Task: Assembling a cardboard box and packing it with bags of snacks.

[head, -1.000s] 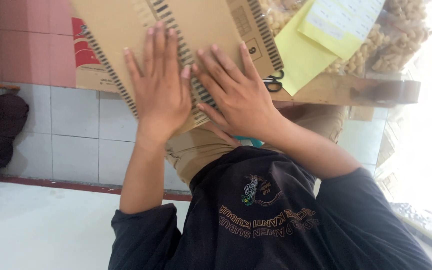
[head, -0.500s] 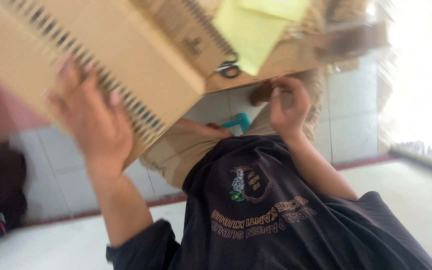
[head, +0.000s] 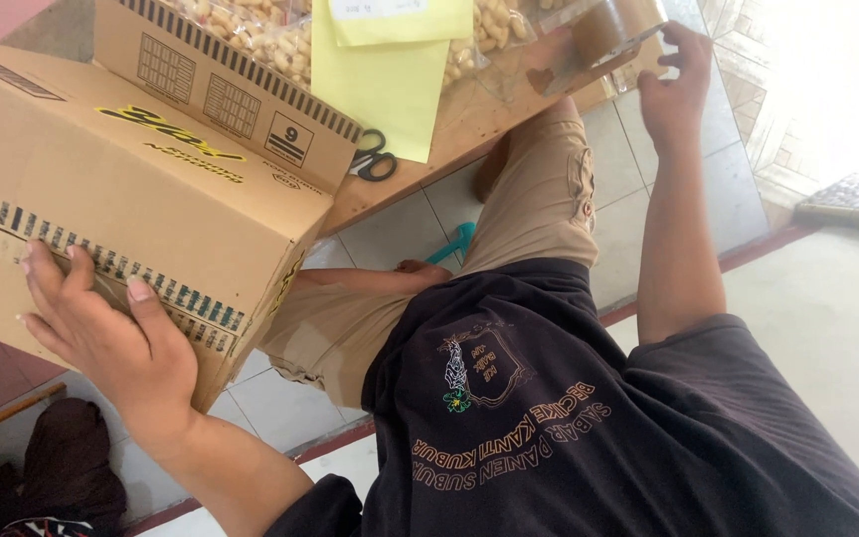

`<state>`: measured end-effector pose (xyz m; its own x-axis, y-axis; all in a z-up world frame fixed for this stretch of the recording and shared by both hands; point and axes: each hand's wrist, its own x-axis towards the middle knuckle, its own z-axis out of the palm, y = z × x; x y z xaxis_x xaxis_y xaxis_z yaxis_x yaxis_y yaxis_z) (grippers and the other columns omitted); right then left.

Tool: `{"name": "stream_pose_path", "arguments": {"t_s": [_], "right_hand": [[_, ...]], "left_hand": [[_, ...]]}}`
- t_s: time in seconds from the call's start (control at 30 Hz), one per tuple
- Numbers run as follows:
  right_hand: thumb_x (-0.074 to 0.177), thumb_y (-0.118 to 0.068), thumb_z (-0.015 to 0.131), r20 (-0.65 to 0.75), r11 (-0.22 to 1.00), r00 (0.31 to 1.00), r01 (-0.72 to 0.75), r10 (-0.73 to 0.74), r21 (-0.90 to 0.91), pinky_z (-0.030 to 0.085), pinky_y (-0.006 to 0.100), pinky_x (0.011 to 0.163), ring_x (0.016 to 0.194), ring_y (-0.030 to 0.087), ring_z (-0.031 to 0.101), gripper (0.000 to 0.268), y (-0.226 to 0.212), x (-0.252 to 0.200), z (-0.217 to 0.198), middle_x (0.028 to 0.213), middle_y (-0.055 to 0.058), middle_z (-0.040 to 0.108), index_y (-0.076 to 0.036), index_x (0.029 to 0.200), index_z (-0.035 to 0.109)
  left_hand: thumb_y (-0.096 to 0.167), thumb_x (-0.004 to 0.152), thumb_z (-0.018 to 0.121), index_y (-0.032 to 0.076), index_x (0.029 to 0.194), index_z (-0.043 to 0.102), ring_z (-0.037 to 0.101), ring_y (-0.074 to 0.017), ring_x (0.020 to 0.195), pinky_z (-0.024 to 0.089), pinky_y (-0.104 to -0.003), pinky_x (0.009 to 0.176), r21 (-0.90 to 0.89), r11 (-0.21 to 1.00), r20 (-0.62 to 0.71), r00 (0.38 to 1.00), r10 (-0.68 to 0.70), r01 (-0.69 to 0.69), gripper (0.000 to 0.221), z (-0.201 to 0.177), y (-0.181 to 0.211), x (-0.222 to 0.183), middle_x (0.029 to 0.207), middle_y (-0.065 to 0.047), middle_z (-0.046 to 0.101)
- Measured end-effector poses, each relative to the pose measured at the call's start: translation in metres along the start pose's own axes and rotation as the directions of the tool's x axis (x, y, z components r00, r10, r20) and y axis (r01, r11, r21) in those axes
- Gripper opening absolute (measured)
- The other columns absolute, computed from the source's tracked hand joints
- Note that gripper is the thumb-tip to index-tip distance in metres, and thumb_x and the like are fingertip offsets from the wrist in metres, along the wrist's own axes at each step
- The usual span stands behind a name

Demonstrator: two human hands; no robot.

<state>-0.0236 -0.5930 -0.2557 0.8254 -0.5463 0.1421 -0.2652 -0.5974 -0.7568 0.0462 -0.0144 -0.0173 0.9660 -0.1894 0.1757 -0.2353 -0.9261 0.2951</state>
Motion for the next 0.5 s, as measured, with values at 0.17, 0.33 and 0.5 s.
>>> {"name": "stream_pose_path", "arguments": {"t_s": [0.17, 0.33, 0.5], "right_hand": [[0.105, -0.028, 0.071, -0.063, 0.993, 0.996, -0.056, 0.062, 0.100, 0.052, 0.035, 0.077, 0.086, 0.024, 0.056, 0.023, -0.017, 0.009, 0.010, 0.107, 0.010, 0.054, -0.008, 0.116, 0.068], [0.096, -0.007, 0.065, -0.217, 0.992, 0.968, -0.126, 0.128, 0.021, 0.044, 0.031, 0.067, 0.080, 0.016, 0.053, 0.012, -0.009, 0.016, 0.028, 0.086, 0.000, 0.059, -0.014, 0.089, 0.073], [0.097, -0.009, 0.062, -0.313, 0.996, 0.948, -0.073, 0.053, -0.052, 0.043, 0.030, 0.061, 0.063, 0.014, 0.048, 0.016, -0.019, 0.015, 0.038, 0.073, -0.001, 0.058, -0.008, 0.105, 0.075]], "left_hand": [[0.026, 0.116, 0.039, -0.015, 0.150, 0.047, 0.022, -0.0484, 0.156, 0.007, -0.077, 0.119, 0.010, 1.000, -0.011, 1.000, -0.019, 0.019, 0.054, 0.002, -0.002, -0.002, 0.169, -0.025, 0.027], [0.028, 0.116, 0.038, -0.014, 0.151, 0.046, 0.021, -0.0466, 0.157, 0.007, -0.077, 0.119, 0.010, 1.000, -0.009, 1.000, -0.022, 0.022, 0.055, 0.002, -0.001, -0.001, 0.169, -0.023, 0.026], [0.025, 0.115, 0.039, -0.013, 0.151, 0.046, 0.021, -0.0454, 0.158, 0.005, -0.076, 0.120, -0.003, 0.999, -0.011, 0.999, -0.034, 0.034, 0.053, 0.003, -0.002, -0.002, 0.169, -0.022, 0.026]]}}
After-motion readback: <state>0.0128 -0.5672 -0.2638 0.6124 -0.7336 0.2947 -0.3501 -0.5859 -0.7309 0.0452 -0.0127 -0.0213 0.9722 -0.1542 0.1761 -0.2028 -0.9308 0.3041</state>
